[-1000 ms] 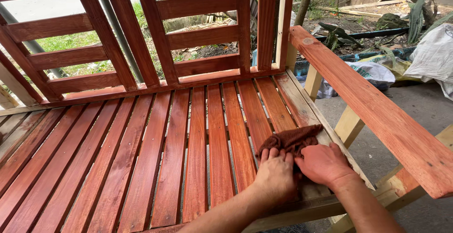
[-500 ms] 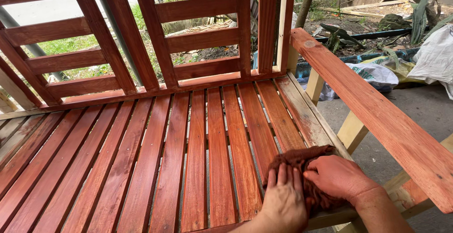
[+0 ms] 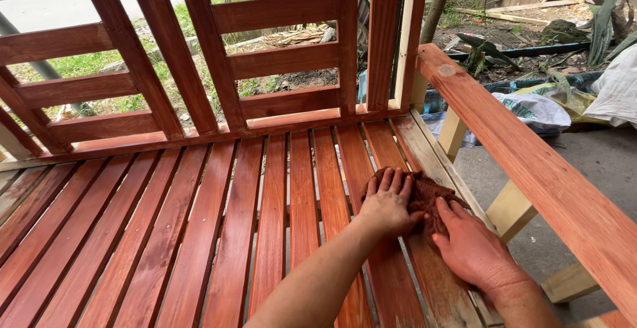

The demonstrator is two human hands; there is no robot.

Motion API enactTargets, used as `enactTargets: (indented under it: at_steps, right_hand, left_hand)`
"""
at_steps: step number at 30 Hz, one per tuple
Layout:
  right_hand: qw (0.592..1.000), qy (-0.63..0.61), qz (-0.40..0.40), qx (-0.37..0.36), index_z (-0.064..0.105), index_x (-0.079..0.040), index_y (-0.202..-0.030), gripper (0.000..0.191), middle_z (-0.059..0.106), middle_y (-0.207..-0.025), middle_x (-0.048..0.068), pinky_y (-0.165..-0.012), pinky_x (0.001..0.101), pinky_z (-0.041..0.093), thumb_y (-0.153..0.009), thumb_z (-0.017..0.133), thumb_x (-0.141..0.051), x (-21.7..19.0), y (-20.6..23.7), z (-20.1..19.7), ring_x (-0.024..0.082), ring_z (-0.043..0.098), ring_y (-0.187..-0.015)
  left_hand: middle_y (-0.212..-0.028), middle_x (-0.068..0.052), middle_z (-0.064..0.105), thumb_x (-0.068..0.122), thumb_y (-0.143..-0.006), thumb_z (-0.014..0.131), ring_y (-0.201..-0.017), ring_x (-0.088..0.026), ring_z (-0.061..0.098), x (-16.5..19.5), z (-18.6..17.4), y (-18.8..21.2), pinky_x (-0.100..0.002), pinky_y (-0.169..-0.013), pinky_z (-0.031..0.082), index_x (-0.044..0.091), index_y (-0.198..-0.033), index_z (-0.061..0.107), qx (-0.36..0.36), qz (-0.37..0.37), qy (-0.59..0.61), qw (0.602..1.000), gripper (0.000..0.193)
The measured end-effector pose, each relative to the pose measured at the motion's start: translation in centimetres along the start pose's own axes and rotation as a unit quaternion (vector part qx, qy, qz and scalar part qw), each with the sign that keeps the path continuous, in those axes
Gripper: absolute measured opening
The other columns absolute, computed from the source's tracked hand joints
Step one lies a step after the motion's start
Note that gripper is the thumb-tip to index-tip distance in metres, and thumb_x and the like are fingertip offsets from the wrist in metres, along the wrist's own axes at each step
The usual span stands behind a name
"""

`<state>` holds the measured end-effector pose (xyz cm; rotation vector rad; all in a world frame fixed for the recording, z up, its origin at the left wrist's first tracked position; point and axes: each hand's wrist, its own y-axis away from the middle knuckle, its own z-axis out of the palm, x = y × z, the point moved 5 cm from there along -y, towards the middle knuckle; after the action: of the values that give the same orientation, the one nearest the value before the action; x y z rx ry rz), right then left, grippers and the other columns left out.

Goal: The person applies reddish-brown stain to a wooden bench using a cloth. They wipe the stain across the slatted seat and along the backrest and armrest, working methodically from one side to the other.

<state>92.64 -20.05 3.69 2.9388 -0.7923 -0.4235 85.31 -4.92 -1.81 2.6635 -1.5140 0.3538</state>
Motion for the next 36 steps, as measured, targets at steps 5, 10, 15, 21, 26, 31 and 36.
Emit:
enactTargets:
  at_steps: [5,10,15,21,26,31,36]
  right_hand:
    - [1.000,-0.001,0.026,-0.014,0.020,-0.020,-0.161,0.083,0.008,-0.170,0.012,-0.117,0.0427,0.037,-0.092,0.064,-0.034,0.3,-2.6,0.8,0.033,0.032,-0.149]
    - [1.000,-0.022,0.021,0.003,0.021,-0.017,-0.163,0.087,0.006,-0.169,0.015,-0.116,0.0414,0.040,-0.091,0.067,-0.030,0.0,-5.6,1.6,0.037,0.038,-0.145]
    - [0.993,-0.091,-0.001,0.081,0.047,-0.012,-0.149,0.071,0.031,-0.164,0.014,-0.112,0.0399,0.045,-0.081,0.064,-0.002,-1.4,-7.2,1.4,0.037,0.051,-0.136]
    - [0.993,-0.114,-0.025,-0.029,0.064,-0.018,-0.139,0.064,0.051,-0.154,-0.001,-0.115,0.0340,0.045,-0.078,0.062,0.002,-3.3,-5.7,2.5,0.025,0.058,-0.135]
    - [0.974,-0.171,-0.146,0.003,0.058,-0.015,-0.145,0.075,0.043,-0.161,0.012,-0.110,0.0393,0.043,-0.072,0.075,-0.013,-3.3,-3.8,3.1,0.034,0.052,-0.136]
    - [0.998,-0.029,-0.050,0.011,0.050,-0.018,-0.150,0.072,0.030,-0.164,0.017,-0.115,0.0453,0.036,-0.087,0.070,-0.046,0.1,-4.6,3.9,0.036,0.038,-0.143]
    - [0.997,0.068,-0.004,-0.034,0.042,-0.020,-0.154,0.076,0.022,-0.166,0.018,-0.122,0.0460,0.025,-0.091,0.060,-0.057,2.1,-5.4,5.3,0.036,0.022,-0.152]
  left_hand:
    - [-0.171,-0.012,0.015,0.068,-0.093,0.045,-0.159,-0.032,0.007,-3.2,1.0,-7.3,-0.056,-0.124,0.006,0.016,-0.164,0.020,0.010,0.006,0.025,1.000,0.092]
    - [-0.173,-0.007,0.014,0.066,-0.094,0.048,-0.159,-0.028,0.007,-5.6,1.5,-13.3,-0.054,-0.124,0.009,0.020,-0.163,0.024,0.023,0.006,0.029,0.999,0.086]
    - [-0.173,-0.004,0.013,0.057,-0.094,0.055,-0.160,-0.026,0.006,-7.6,3.2,-16.8,-0.053,-0.125,0.007,0.027,-0.160,0.032,0.013,0.031,0.049,0.998,0.076]
    - [-0.172,-0.006,0.015,0.016,-0.079,0.059,-0.158,-0.029,0.010,-8.8,1.3,-16.7,-0.053,-0.127,0.012,0.035,-0.151,0.054,-0.063,0.110,0.124,0.984,0.074]
    - [-0.159,-0.020,0.055,0.033,-0.095,0.054,-0.145,-0.040,0.052,-6.7,-4.5,-10.5,-0.052,-0.122,0.045,0.010,-0.149,0.057,0.132,-0.146,0.276,0.941,0.059]
    - [-0.162,-0.036,0.017,0.049,-0.091,0.070,-0.154,-0.052,0.008,-0.2,-2.7,-8.5,-0.055,-0.124,0.016,0.004,-0.162,0.016,-0.076,-0.140,0.093,0.983,0.100]
    - [-0.162,-0.028,0.031,0.026,-0.086,0.058,-0.154,-0.045,0.021,-3.1,0.5,-14.4,-0.052,-0.124,0.020,0.014,-0.162,0.027,0.031,0.027,0.109,0.993,0.083]
